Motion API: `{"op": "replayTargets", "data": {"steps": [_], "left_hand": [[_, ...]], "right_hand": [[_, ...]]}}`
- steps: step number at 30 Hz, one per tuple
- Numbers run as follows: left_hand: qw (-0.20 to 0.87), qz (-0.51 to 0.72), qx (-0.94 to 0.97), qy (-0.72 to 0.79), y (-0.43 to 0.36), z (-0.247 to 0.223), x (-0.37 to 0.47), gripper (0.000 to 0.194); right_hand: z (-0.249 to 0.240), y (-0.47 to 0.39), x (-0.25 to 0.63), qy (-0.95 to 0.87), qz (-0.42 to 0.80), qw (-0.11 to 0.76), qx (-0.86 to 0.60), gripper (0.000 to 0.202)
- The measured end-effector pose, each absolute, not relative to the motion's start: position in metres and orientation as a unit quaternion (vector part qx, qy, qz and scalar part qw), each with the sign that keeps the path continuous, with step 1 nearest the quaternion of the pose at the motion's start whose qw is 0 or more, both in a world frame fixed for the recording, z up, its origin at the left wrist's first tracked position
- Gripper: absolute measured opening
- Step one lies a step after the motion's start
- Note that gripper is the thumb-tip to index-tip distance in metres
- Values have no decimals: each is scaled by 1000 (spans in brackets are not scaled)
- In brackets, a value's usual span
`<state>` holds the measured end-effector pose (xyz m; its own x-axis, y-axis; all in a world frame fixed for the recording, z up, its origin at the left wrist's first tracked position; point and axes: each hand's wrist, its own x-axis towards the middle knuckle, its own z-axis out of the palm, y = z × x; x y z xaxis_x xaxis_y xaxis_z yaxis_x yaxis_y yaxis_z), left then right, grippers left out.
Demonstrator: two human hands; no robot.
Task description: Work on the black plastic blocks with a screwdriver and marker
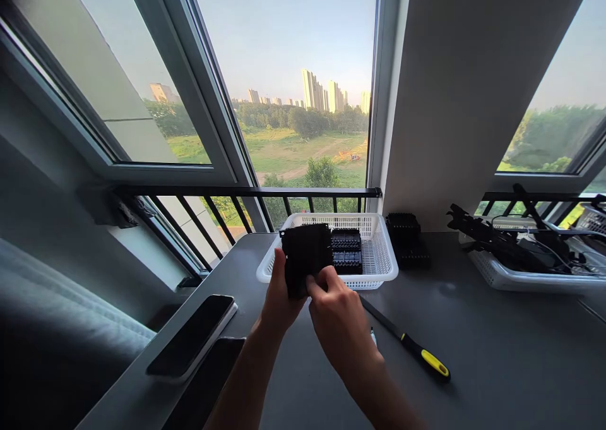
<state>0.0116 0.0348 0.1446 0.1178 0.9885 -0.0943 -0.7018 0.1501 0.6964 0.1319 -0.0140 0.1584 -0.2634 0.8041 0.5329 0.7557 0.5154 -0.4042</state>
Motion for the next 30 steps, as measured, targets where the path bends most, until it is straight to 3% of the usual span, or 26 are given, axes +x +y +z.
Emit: {"op": "replayTargets", "data": {"steps": [4,7,10,13,21,30], "left_hand": [[726,570,269,275,36,146,13,69],[728,569,284,256,36,150,16,70],[732,548,321,248,36,150,20,70],[736,496,392,243,34,144,25,71],[712,462,460,261,34,130,24,71],[740,502,337,295,24,155,25,61]], "right_hand": [[162,-13,139,-773,80,389,-494,26],[166,-13,145,-720,108,483,-487,22],[170,-14,149,-647,75,579,-491,26],[170,-13,150,-619,38,612,-491,29],[158,-3,149,-702,83,546,-451,38],[167,-12,161,-772,137,449,-429,38]]}}
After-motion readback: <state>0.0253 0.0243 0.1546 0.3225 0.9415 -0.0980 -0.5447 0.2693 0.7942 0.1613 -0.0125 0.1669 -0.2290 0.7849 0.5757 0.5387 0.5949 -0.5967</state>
